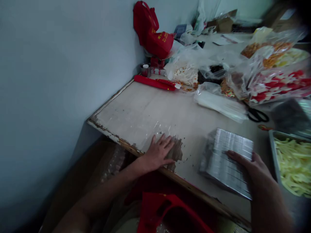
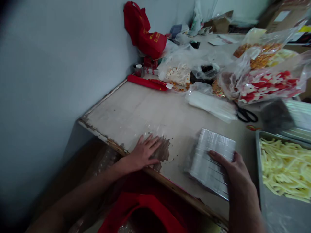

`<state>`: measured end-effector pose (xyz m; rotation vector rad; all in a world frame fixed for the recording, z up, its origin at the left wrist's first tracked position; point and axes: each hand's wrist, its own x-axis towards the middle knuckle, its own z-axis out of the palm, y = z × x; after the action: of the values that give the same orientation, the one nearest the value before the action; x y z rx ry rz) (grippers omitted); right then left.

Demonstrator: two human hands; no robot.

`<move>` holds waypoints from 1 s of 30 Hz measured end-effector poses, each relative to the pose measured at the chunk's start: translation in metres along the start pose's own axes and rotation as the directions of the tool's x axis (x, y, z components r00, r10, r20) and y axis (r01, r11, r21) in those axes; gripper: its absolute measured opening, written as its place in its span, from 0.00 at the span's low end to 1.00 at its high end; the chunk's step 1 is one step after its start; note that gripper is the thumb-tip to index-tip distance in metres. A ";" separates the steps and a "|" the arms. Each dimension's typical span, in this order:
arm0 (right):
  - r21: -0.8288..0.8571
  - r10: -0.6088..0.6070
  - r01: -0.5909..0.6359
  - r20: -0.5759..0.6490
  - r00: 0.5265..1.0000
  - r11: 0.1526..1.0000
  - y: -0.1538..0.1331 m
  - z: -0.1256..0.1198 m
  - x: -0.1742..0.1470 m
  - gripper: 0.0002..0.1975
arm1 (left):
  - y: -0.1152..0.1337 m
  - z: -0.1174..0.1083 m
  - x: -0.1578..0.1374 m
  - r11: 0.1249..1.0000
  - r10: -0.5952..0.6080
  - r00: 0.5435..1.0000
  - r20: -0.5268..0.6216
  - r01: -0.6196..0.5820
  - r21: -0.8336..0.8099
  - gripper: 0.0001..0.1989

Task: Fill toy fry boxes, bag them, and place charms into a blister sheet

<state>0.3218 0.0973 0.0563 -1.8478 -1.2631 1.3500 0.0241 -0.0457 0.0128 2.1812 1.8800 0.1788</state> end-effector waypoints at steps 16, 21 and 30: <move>0.249 -0.107 0.112 -0.035 0.994 0.962 0.003 0.003 0.009 0.38 | 0.070 -0.027 0.099 0.618 -0.157 0.986 -0.050 0.058 -0.784 0.18; 0.296 -0.126 0.126 -0.022 0.992 0.947 0.012 0.004 0.007 0.44 | 0.105 -0.028 0.161 0.125 -0.146 0.956 0.255 0.274 -0.954 0.15; 0.084 -0.260 0.268 -0.099 0.961 0.960 -0.031 -0.017 0.061 0.49 | 0.106 -0.020 0.244 -0.191 -0.159 0.888 0.431 0.401 -0.896 0.18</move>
<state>0.3302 0.1668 0.0616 -1.5892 -1.3220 1.1534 0.1580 0.1824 0.0433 0.5341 1.1534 0.9505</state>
